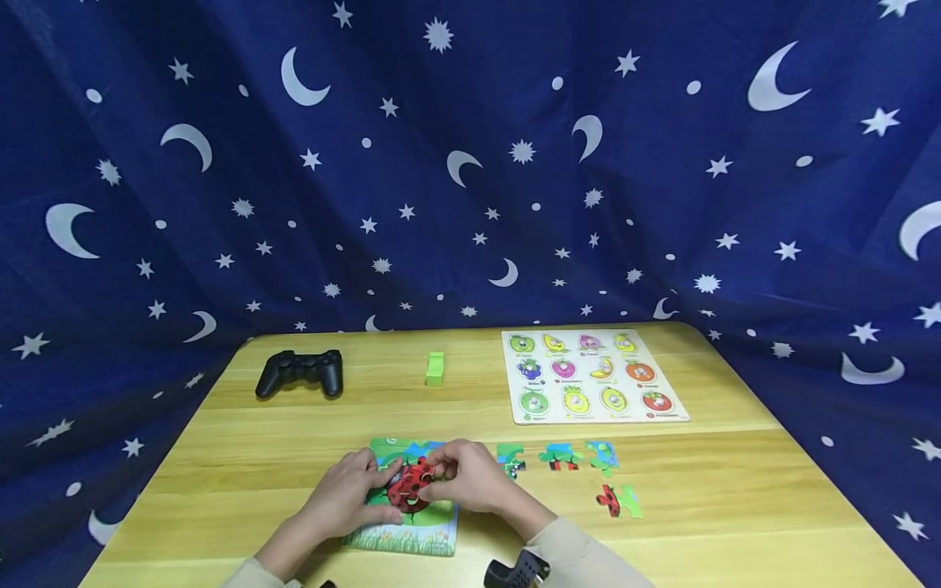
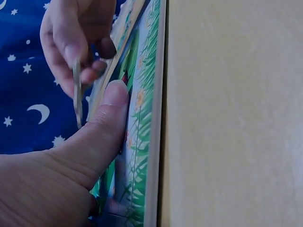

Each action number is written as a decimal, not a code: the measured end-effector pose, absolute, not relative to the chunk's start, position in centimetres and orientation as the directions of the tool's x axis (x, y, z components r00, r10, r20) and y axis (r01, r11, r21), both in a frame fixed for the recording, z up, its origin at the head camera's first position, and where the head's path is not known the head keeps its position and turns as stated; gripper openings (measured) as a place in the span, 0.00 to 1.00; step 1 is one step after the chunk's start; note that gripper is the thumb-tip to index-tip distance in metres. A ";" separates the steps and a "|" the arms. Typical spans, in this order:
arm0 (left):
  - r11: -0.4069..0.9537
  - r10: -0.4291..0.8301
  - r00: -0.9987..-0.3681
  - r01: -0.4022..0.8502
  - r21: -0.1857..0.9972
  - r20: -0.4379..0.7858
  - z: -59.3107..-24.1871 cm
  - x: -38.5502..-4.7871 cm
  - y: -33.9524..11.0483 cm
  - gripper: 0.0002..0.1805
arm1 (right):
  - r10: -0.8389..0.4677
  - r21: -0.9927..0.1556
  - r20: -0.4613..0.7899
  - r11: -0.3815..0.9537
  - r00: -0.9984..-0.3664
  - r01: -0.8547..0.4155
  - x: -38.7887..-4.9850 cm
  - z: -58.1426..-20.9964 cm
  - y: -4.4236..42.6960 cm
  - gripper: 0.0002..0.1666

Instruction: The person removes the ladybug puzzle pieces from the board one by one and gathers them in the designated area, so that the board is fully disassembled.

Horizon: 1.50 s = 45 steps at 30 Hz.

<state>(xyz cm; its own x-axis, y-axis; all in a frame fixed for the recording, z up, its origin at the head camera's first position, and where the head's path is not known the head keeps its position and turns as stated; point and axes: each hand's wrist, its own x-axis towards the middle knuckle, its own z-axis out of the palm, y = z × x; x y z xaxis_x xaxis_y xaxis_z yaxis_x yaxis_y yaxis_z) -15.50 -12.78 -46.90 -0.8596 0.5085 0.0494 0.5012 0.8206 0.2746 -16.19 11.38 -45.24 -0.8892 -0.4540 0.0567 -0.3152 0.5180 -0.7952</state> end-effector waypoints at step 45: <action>0.799 0.503 -0.861 0.498 0.336 0.078 -47.0 -15.2 -12.9 0.44 | -0.265 -0.627 0.261 0.685 -0.928 -0.372 -9.4 -45.7 30.4 0.20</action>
